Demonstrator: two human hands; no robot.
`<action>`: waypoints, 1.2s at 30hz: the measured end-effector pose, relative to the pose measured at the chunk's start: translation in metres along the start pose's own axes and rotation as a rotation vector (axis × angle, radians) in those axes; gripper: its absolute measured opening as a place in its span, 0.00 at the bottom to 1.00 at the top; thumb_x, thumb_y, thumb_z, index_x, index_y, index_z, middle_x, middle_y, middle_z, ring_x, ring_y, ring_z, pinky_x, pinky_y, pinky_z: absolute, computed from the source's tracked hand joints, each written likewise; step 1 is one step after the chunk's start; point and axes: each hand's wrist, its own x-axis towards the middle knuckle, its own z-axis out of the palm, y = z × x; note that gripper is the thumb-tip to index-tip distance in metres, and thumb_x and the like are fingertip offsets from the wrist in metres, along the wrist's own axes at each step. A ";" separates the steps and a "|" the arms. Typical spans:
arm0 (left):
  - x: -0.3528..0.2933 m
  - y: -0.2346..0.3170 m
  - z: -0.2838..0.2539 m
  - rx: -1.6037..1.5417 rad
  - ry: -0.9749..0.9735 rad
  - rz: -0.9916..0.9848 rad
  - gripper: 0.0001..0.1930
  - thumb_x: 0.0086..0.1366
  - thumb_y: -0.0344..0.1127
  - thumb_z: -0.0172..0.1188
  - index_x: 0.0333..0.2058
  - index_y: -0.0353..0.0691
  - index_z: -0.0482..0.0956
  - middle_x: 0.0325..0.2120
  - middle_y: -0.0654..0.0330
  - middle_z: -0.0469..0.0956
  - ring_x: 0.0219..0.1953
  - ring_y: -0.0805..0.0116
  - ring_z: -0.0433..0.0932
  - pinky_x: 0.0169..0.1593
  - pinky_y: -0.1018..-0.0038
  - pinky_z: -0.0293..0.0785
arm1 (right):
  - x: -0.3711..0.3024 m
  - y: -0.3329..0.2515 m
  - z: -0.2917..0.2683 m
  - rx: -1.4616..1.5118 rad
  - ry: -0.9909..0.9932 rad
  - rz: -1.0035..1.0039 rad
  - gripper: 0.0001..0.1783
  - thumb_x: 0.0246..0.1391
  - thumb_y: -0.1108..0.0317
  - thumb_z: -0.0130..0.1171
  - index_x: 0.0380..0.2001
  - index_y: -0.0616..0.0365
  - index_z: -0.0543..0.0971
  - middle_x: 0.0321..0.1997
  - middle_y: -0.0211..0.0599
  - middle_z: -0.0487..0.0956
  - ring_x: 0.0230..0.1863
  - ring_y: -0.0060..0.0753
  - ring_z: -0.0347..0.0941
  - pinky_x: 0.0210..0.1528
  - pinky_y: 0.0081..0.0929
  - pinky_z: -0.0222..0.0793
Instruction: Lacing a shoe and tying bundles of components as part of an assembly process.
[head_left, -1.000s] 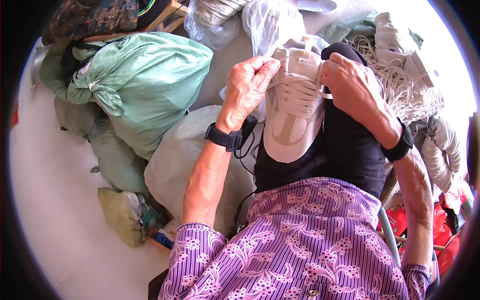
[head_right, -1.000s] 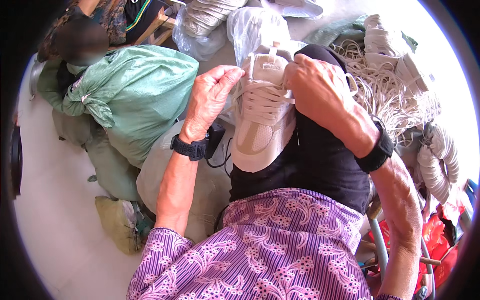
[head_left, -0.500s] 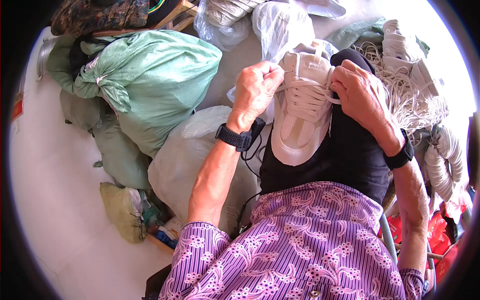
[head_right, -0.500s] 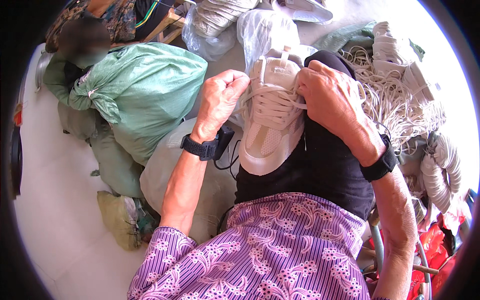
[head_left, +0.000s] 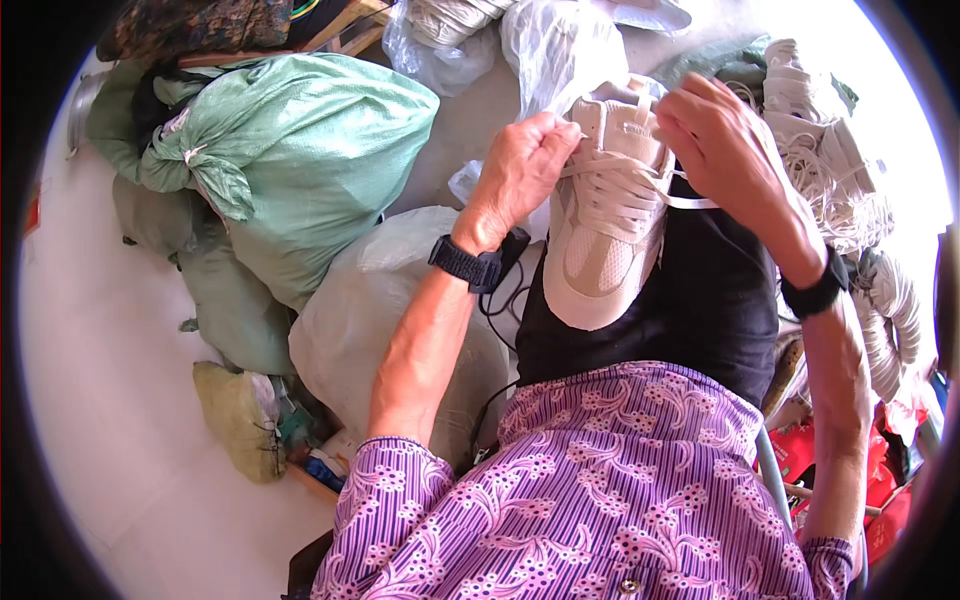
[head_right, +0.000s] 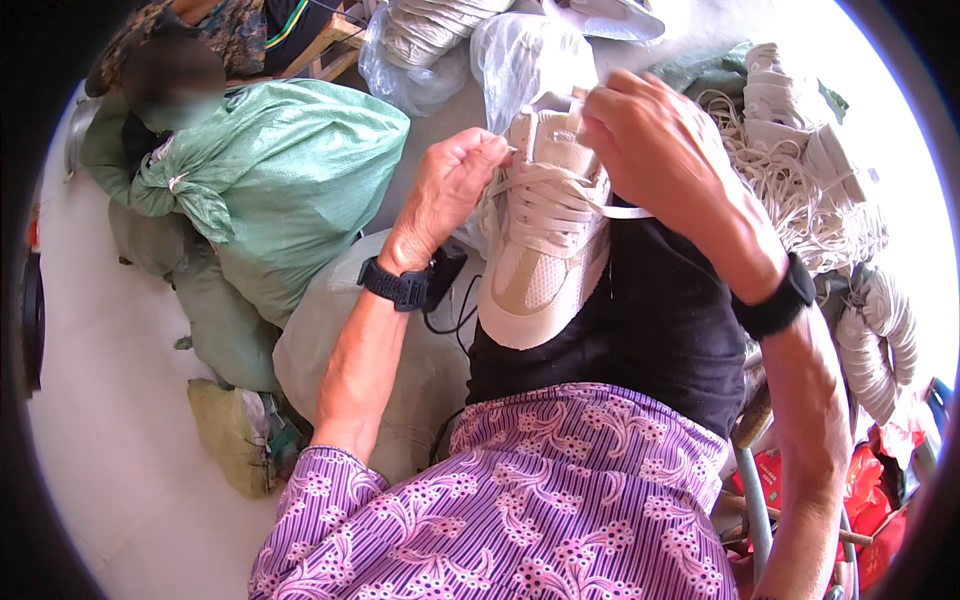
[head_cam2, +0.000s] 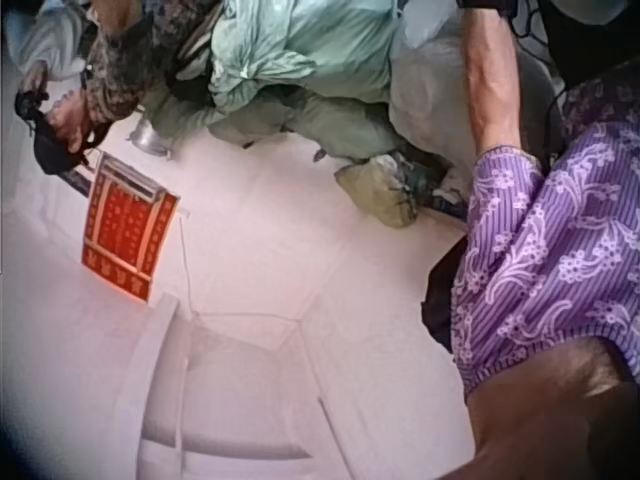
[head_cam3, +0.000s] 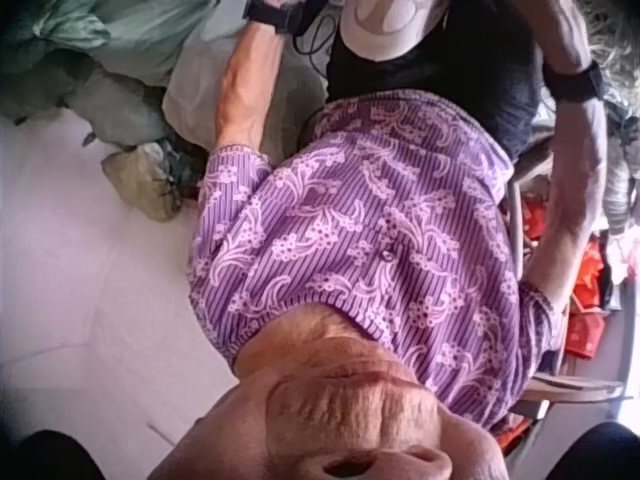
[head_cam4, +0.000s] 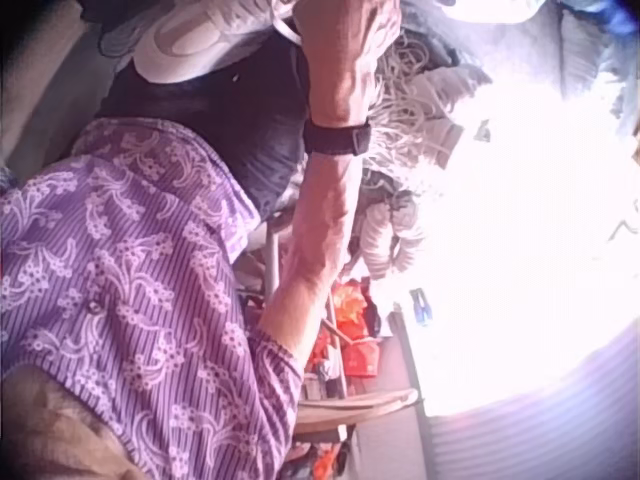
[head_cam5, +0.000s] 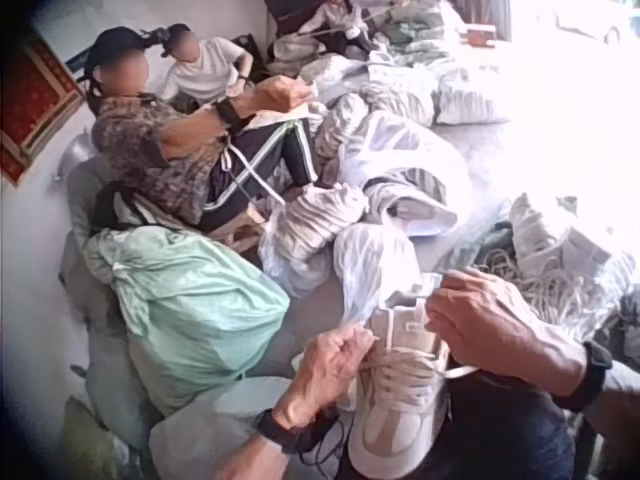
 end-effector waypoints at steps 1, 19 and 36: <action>-0.004 0.000 0.002 -0.148 -0.017 -0.134 0.18 0.63 0.48 0.54 0.25 0.37 0.74 0.16 0.72 0.65 0.18 0.81 0.62 0.22 0.80 0.61 | 0.008 0.006 0.011 0.017 0.019 -0.077 0.05 0.48 0.69 0.54 0.24 0.57 0.76 0.30 0.38 0.73 0.39 0.44 0.70 0.39 0.38 0.67; -0.010 0.008 0.001 -0.560 -0.108 -0.467 0.09 0.63 0.37 0.50 0.25 0.40 0.70 0.16 0.72 0.61 0.18 0.81 0.58 0.23 0.82 0.54 | 0.032 -0.013 0.058 0.179 -0.175 0.006 0.09 0.38 0.71 0.52 0.24 0.53 0.81 0.33 0.40 0.78 0.42 0.48 0.72 0.46 0.45 0.66; -0.008 0.010 0.003 -0.571 -0.121 -0.445 0.13 0.63 0.41 0.51 0.22 0.44 0.65 0.17 0.71 0.60 0.19 0.80 0.58 0.24 0.82 0.56 | 0.024 -0.014 0.058 0.031 0.073 -0.194 0.03 0.36 0.72 0.57 0.14 0.58 0.75 0.23 0.36 0.73 0.31 0.40 0.73 0.35 0.36 0.68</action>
